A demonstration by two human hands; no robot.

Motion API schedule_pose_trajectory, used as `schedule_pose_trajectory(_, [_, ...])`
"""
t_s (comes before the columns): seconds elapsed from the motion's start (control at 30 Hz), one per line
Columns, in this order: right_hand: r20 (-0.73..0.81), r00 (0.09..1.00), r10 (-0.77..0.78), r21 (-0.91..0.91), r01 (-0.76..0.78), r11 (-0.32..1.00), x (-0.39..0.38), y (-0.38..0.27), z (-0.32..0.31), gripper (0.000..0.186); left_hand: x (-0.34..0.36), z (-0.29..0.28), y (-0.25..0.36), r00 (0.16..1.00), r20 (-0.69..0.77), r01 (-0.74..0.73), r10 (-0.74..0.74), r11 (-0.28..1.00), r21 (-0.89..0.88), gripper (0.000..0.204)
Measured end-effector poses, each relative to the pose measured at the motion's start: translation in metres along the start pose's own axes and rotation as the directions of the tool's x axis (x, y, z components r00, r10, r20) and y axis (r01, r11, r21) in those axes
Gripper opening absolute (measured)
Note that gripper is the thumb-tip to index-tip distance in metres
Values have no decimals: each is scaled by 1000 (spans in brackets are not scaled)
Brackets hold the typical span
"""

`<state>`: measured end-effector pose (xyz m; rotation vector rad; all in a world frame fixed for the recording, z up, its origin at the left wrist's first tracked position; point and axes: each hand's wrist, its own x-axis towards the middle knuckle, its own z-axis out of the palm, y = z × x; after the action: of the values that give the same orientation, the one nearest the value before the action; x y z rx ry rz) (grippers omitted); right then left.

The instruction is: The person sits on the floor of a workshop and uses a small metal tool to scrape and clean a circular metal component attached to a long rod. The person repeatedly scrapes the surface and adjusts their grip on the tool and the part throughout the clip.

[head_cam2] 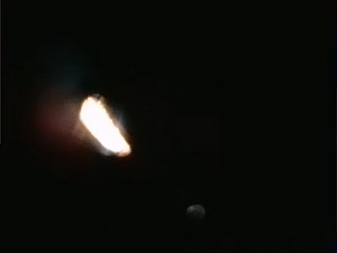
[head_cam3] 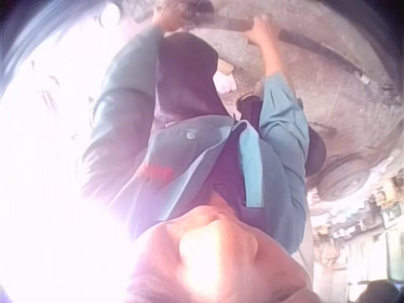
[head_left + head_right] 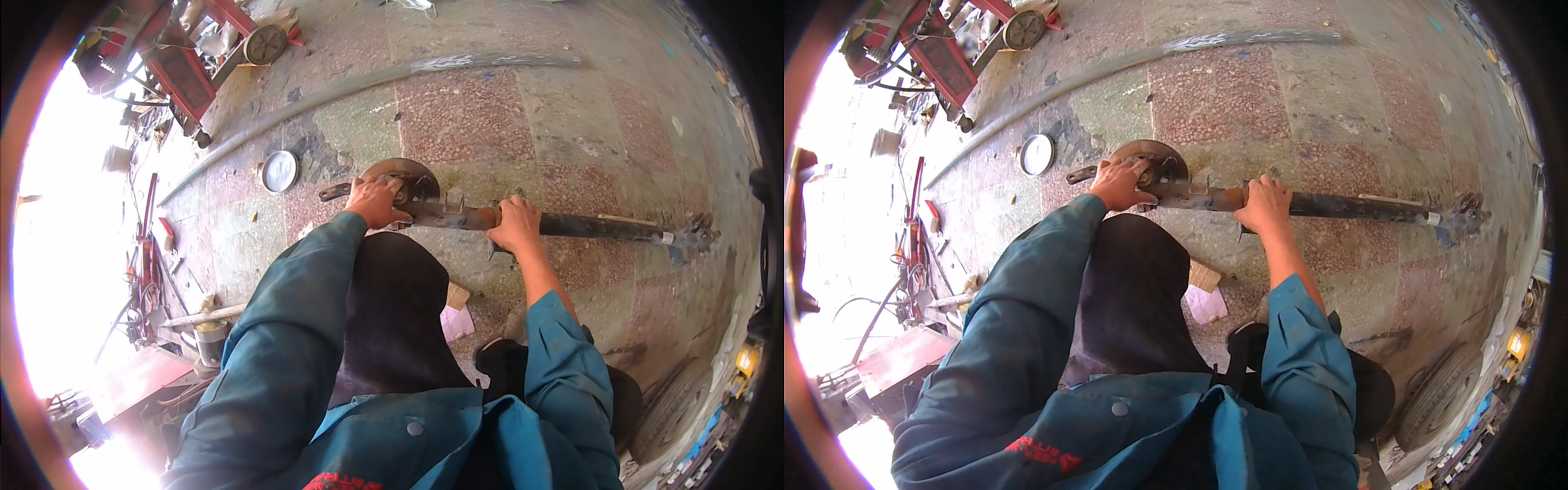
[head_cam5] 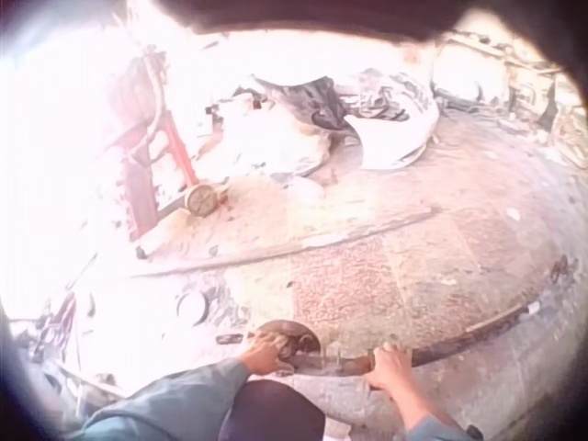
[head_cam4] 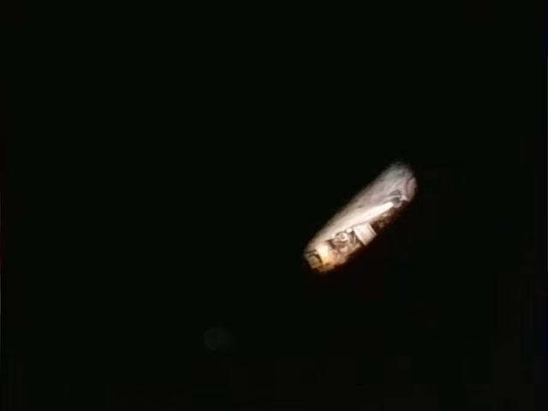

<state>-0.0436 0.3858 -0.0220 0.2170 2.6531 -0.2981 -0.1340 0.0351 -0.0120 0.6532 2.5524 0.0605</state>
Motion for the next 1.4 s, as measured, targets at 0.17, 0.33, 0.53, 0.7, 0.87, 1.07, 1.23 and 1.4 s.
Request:
schedule_pose_trajectory(0.17, [-77,996,-42,-32,40,999,-6,7,10,72,7,6,1,1000,23,-2,2,1000,24,106])
schedule_pose_trajectory(0.33, [-549,827,119,155,-39,987,-42,9,51,86,2,-2,4,1000,21,23,-23,1000,2,103])
schedule_pose_trajectory(0.53, [-200,811,549,637,-318,702,-60,24,95,93,2,-4,9,999,18,40,-40,999,30,103])
schedule_pose_trajectory(0.7, [41,862,505,867,-283,411,-39,52,119,106,8,-2,10,999,36,15,-16,1000,23,105])
schedule_pose_trajectory(0.87, [285,903,322,932,-339,125,-34,38,95,95,0,-4,1,995,87,37,-45,995,91,107])
schedule_pose_trajectory(1.07, [361,868,342,932,-350,-96,-42,30,84,69,-3,-5,6,1000,28,13,-14,999,34,103])
schedule_pose_trajectory(1.23, [387,861,329,921,-380,-90,-42,37,81,52,-1,-4,8,1000,7,1,-2,999,32,102])
schedule_pose_trajectory(1.4, [431,831,352,902,-398,-166,-43,31,71,53,-2,0,4,1000,-7,0,0,1000,-10,102])
